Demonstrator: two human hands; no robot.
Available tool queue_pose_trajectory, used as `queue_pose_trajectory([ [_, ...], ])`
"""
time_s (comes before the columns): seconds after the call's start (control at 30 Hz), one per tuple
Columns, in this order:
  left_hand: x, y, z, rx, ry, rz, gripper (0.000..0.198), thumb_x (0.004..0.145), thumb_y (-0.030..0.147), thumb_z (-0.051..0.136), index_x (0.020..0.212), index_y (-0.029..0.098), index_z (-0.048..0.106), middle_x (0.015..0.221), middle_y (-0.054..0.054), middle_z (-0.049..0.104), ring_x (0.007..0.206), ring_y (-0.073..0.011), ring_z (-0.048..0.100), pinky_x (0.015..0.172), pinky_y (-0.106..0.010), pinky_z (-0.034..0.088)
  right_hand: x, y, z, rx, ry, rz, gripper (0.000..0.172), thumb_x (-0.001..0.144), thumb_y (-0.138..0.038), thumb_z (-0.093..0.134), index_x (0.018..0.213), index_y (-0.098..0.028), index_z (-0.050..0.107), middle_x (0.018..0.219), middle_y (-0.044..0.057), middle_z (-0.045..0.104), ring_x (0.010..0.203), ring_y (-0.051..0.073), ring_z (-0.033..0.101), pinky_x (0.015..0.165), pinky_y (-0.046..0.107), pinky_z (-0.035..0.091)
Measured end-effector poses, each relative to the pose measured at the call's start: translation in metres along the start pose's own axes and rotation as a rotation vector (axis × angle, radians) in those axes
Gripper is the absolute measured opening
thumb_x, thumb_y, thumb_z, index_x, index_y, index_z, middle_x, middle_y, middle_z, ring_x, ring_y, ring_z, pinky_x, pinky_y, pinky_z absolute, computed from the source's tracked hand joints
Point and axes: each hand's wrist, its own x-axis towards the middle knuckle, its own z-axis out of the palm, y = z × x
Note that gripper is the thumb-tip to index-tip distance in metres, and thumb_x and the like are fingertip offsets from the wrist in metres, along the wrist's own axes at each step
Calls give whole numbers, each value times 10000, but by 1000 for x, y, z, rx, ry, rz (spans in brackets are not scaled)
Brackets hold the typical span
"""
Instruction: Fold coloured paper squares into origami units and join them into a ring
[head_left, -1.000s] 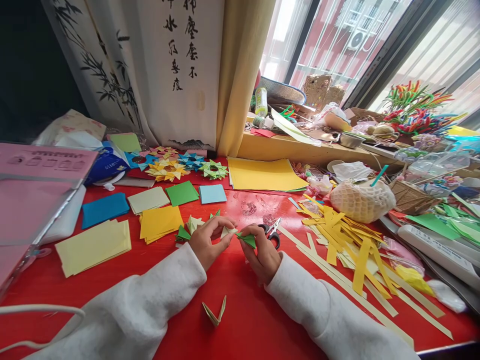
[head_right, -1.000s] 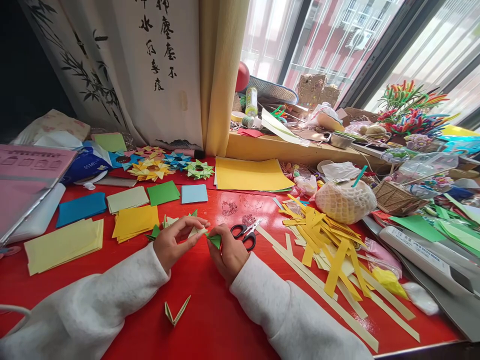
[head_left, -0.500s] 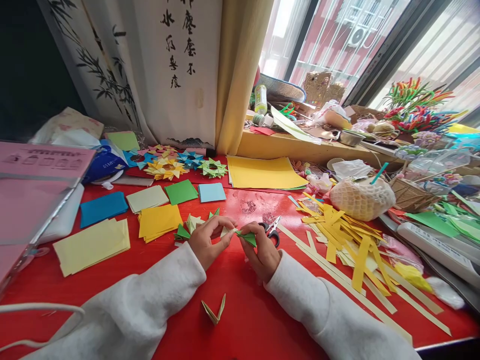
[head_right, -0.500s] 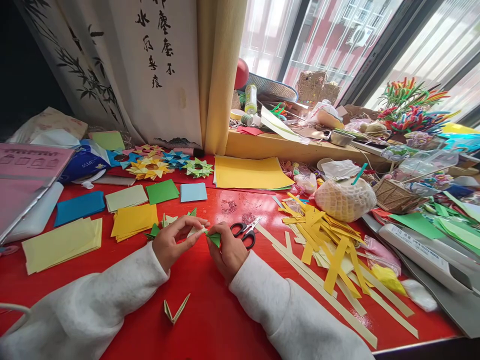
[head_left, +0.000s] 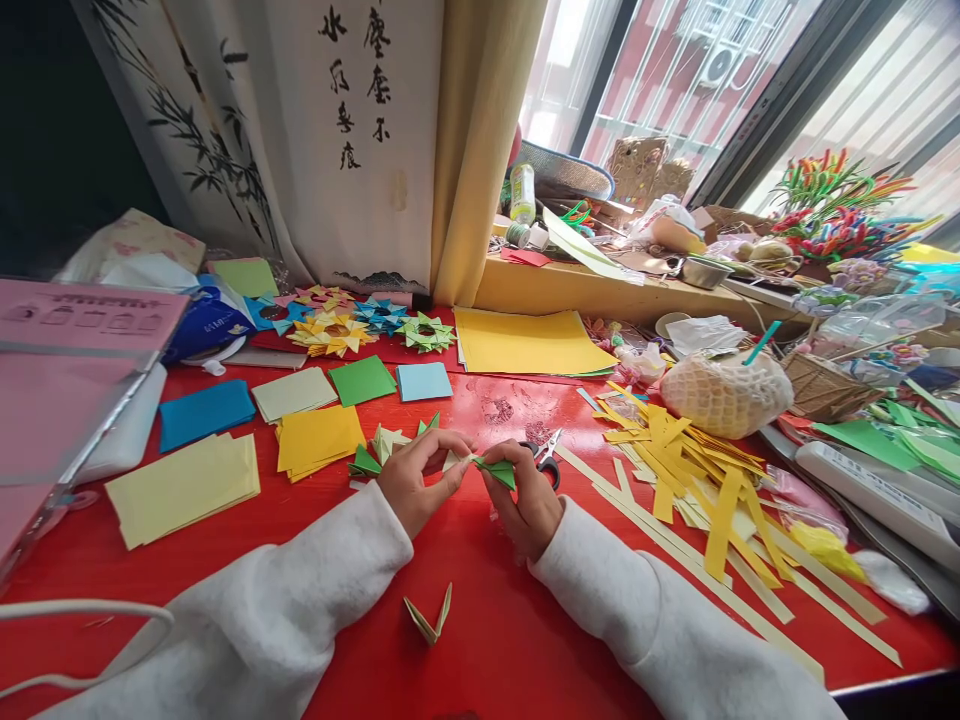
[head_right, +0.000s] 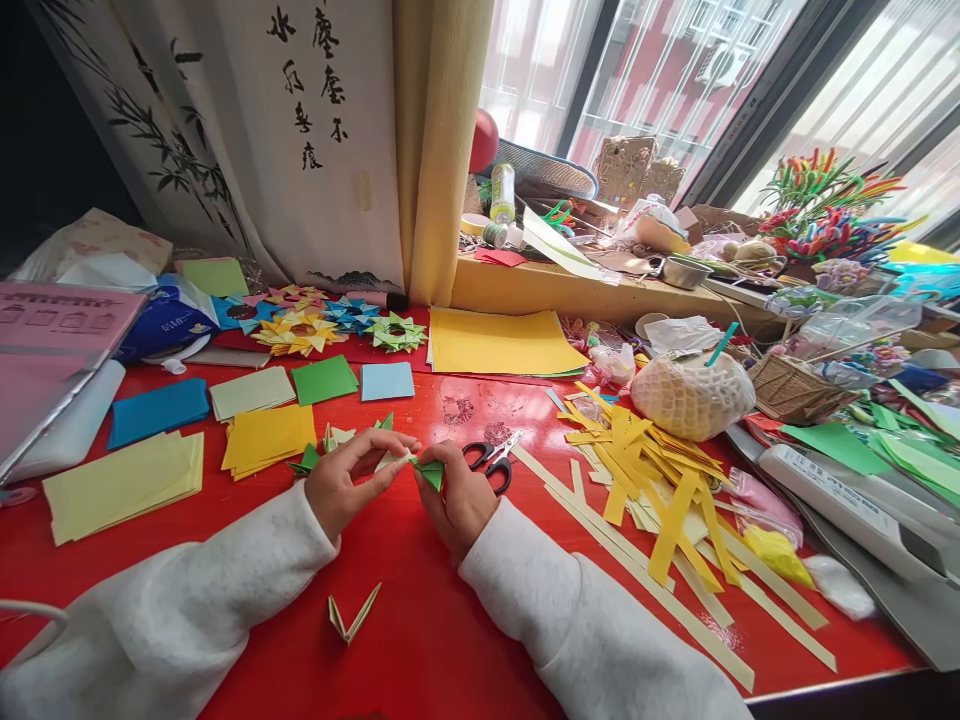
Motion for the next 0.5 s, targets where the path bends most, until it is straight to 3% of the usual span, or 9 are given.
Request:
queue_pose_trajectory([
  [0.5,-2,0,1,58,18,-35,120,733,266,490,796,163,495,953,-62,580,862,-158,576,794,-304,469,-1,2,0,-41,-39,67,126,822,-292,363,917,-209,374,765,17,519,501,97,484,516,228,398],
])
